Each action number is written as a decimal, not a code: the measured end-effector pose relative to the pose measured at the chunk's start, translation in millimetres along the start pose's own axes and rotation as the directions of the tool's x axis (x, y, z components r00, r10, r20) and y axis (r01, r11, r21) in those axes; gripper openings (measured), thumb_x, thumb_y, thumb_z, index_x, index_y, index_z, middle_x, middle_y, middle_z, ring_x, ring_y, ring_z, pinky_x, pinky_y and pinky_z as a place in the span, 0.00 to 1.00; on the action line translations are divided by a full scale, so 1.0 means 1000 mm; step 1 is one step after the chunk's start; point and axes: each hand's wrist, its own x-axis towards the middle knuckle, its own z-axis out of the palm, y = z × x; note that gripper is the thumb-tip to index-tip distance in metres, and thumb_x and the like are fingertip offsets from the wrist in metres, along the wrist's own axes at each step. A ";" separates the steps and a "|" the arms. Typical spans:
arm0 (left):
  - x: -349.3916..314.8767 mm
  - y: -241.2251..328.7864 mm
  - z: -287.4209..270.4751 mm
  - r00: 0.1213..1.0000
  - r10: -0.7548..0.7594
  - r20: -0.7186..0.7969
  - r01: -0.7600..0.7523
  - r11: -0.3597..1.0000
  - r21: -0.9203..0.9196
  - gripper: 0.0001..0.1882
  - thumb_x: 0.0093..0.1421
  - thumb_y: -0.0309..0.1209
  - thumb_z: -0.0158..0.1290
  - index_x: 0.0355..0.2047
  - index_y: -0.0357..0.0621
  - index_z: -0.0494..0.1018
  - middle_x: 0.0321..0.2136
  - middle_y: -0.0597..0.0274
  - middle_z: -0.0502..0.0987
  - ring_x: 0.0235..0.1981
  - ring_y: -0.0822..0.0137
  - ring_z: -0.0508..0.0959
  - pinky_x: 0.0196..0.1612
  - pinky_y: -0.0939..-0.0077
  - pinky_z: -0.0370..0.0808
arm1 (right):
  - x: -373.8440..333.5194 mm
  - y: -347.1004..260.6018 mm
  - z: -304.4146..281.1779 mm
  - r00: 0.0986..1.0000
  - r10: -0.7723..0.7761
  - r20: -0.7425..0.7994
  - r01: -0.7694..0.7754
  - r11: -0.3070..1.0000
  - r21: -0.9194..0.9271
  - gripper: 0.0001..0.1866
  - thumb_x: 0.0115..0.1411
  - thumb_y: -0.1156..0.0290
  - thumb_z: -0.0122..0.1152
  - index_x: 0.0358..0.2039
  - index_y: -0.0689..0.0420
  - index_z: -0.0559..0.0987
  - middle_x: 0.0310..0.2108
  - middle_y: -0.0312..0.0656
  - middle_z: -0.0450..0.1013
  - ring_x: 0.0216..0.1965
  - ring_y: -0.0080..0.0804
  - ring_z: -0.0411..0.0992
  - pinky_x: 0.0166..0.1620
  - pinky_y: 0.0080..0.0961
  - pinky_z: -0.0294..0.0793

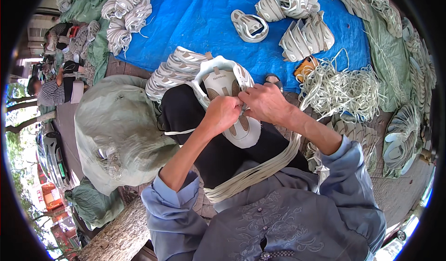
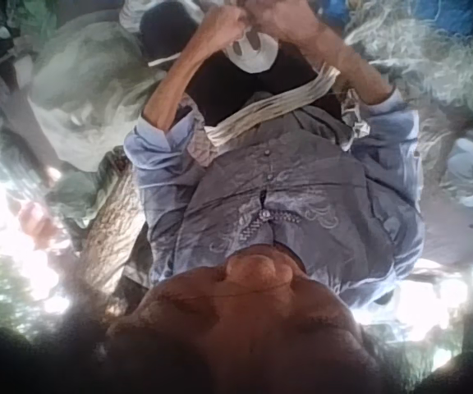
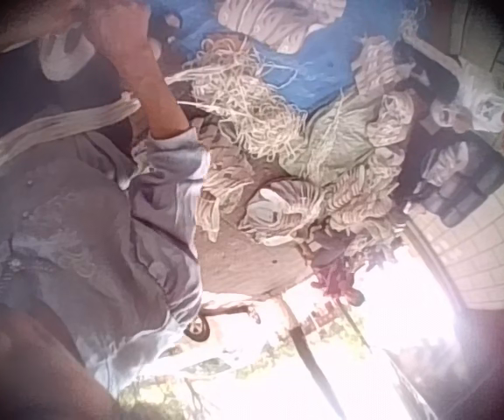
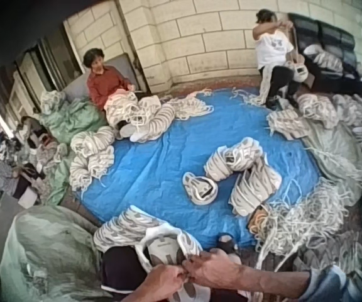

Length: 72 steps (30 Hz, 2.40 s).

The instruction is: The person is sitting on the ground and lacing a white sneaker. They repeatedly thread a long white lace through the eyelets of the shoe, pulling it tight and adjusting the loops to secure the fit.

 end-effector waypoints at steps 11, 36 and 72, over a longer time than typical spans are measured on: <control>0.004 -0.004 -0.006 0.990 0.131 -0.044 -0.113 0.952 0.284 0.07 0.50 0.27 0.46 0.22 0.42 0.74 0.20 0.49 0.74 0.25 0.52 0.75 0.29 0.60 0.71 | -0.005 0.001 0.011 0.953 -0.224 -0.204 0.199 0.971 -0.136 0.06 0.32 0.69 0.57 0.12 0.49 0.68 0.11 0.30 0.60 0.16 0.25 0.66 0.23 0.22 0.62; -0.012 -0.018 -0.007 0.836 0.395 -0.381 -0.289 0.907 0.307 0.01 0.53 0.25 0.49 0.26 0.42 0.67 0.14 0.58 0.72 0.15 0.64 0.75 0.16 0.74 0.68 | 0.014 -0.002 0.003 0.911 0.298 0.286 -0.413 0.647 0.641 0.08 0.42 0.67 0.62 0.22 0.57 0.77 0.18 0.41 0.72 0.18 0.32 0.70 0.23 0.25 0.68; -0.011 -0.007 -0.158 0.590 -0.030 -0.807 -0.644 0.585 -0.493 0.10 0.59 0.29 0.42 0.33 0.34 0.69 0.21 0.56 0.74 0.23 0.65 0.75 0.30 0.76 0.71 | 0.066 -0.006 0.001 0.891 -0.077 0.448 -0.417 0.256 0.872 0.34 0.36 0.68 0.62 0.48 0.59 0.69 0.41 0.41 0.70 0.42 0.28 0.66 0.49 0.25 0.61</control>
